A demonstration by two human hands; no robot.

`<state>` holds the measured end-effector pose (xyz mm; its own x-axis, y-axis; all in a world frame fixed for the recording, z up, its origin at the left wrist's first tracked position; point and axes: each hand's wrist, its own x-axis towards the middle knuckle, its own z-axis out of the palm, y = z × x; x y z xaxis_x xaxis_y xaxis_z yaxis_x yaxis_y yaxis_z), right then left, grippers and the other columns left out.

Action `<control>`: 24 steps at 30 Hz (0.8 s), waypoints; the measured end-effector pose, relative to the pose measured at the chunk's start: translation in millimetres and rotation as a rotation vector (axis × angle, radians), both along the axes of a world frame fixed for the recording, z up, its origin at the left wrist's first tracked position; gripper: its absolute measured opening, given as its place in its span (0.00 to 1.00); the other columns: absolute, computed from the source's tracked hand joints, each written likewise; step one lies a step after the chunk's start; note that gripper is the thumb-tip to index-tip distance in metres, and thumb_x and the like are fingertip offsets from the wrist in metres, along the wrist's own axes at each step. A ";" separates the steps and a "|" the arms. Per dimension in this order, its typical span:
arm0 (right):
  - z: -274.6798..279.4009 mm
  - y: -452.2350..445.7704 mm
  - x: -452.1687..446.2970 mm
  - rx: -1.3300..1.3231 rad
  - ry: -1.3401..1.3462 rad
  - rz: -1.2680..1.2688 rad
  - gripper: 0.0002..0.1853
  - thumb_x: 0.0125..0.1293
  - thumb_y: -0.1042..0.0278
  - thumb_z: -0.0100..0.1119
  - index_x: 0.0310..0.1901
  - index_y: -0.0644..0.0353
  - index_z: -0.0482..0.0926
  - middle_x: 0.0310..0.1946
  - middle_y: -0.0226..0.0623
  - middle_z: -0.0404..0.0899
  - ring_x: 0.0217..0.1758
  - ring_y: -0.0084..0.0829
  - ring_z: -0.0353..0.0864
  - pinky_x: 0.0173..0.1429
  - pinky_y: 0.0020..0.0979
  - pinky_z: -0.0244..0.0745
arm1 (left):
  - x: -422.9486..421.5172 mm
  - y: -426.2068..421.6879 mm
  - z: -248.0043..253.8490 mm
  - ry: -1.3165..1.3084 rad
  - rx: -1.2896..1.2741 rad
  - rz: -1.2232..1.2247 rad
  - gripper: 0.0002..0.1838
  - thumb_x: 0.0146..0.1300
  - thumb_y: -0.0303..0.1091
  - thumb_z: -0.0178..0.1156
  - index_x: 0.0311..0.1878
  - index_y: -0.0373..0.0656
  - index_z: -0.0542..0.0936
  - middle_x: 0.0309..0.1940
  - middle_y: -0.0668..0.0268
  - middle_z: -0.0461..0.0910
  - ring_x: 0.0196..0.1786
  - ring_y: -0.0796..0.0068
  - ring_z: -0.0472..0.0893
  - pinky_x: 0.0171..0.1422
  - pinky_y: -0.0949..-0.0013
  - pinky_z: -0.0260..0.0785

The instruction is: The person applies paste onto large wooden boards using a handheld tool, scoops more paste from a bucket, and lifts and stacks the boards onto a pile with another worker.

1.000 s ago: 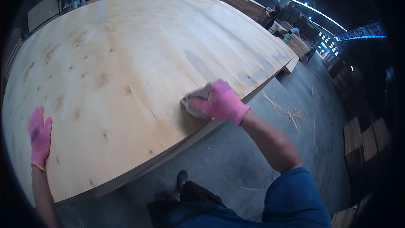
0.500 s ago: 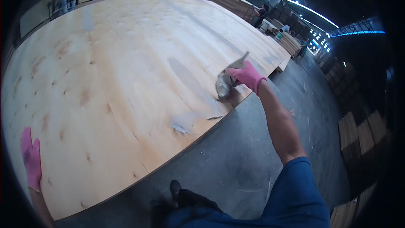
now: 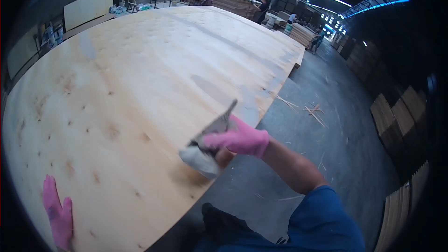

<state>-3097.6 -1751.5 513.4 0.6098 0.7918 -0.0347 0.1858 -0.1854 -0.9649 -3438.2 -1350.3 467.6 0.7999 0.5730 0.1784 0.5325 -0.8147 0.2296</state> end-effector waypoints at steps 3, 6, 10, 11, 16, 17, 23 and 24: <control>0.0 73.7 58.1 0.283 0.195 -0.003 0.13 0.67 0.67 0.68 0.48 0.65 0.85 0.38 0.35 0.86 0.41 0.26 0.85 0.45 0.29 0.83 | -46.9 102.1 -32.5 -0.055 0.063 0.200 0.33 0.71 0.31 0.55 0.77 0.36 0.61 0.78 0.50 0.59 0.81 0.53 0.55 0.84 0.55 0.44; 22.5 168.6 158.5 0.305 0.223 0.087 0.16 0.72 0.65 0.62 0.55 0.65 0.80 0.47 0.38 0.84 0.46 0.31 0.86 0.50 0.34 0.84 | -94.5 146.1 -55.5 0.036 0.218 0.420 0.33 0.71 0.32 0.57 0.76 0.37 0.62 0.77 0.51 0.61 0.81 0.53 0.56 0.84 0.54 0.46; 26.3 321.7 265.5 0.343 0.339 0.046 0.18 0.76 0.61 0.54 0.61 0.61 0.77 0.54 0.43 0.82 0.57 0.36 0.83 0.61 0.42 0.82 | -71.1 121.9 -36.8 0.045 0.200 0.489 0.33 0.70 0.32 0.58 0.76 0.38 0.62 0.77 0.53 0.61 0.81 0.52 0.56 0.84 0.54 0.46; 21.3 356.6 281.1 0.349 0.402 0.058 0.18 0.75 0.61 0.54 0.61 0.61 0.76 0.54 0.43 0.82 0.57 0.36 0.82 0.61 0.42 0.82 | -65.2 117.6 -32.1 0.054 0.192 0.512 0.34 0.69 0.32 0.58 0.76 0.39 0.62 0.77 0.53 0.60 0.81 0.52 0.56 0.84 0.53 0.46; -1.3 488.5 315.7 -0.062 0.044 0.013 0.16 0.70 0.60 0.60 0.50 0.65 0.82 0.44 0.43 0.86 0.46 0.39 0.87 0.57 0.44 0.84 | -48.3 112.6 -19.1 0.091 0.150 0.548 0.35 0.67 0.31 0.59 0.77 0.39 0.62 0.78 0.53 0.58 0.81 0.52 0.55 0.84 0.53 0.46; 3.6 506.3 310.3 -0.281 -0.238 -0.078 0.17 0.69 0.59 0.63 0.47 0.65 0.83 0.42 0.42 0.86 0.44 0.40 0.88 0.56 0.44 0.85 | -47.5 111.9 -17.1 0.092 0.148 0.557 0.36 0.67 0.31 0.60 0.77 0.39 0.62 0.78 0.52 0.58 0.81 0.52 0.55 0.84 0.52 0.46; 1.2 541.8 280.1 -0.507 -1.271 0.257 0.19 0.61 0.55 0.67 0.47 0.61 0.86 0.40 0.41 0.88 0.42 0.39 0.88 0.52 0.34 0.83 | -53.1 115.6 -21.6 0.089 0.191 0.514 0.36 0.68 0.33 0.59 0.77 0.39 0.62 0.78 0.51 0.59 0.80 0.50 0.56 0.83 0.52 0.47; 7.8 512.2 253.4 -0.327 -1.189 0.072 0.18 0.62 0.56 0.66 0.48 0.58 0.87 0.41 0.41 0.89 0.43 0.38 0.88 0.52 0.34 0.82 | -55.0 117.7 -23.2 0.087 0.204 0.508 0.35 0.68 0.34 0.59 0.77 0.39 0.62 0.78 0.51 0.59 0.80 0.50 0.56 0.83 0.52 0.47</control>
<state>-2844.2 -1239.3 521.3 0.3526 0.8834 0.3087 0.9356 -0.3388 -0.0993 -3493.3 -1232.6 444.4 0.4489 0.8513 0.2717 0.8798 -0.4742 0.0321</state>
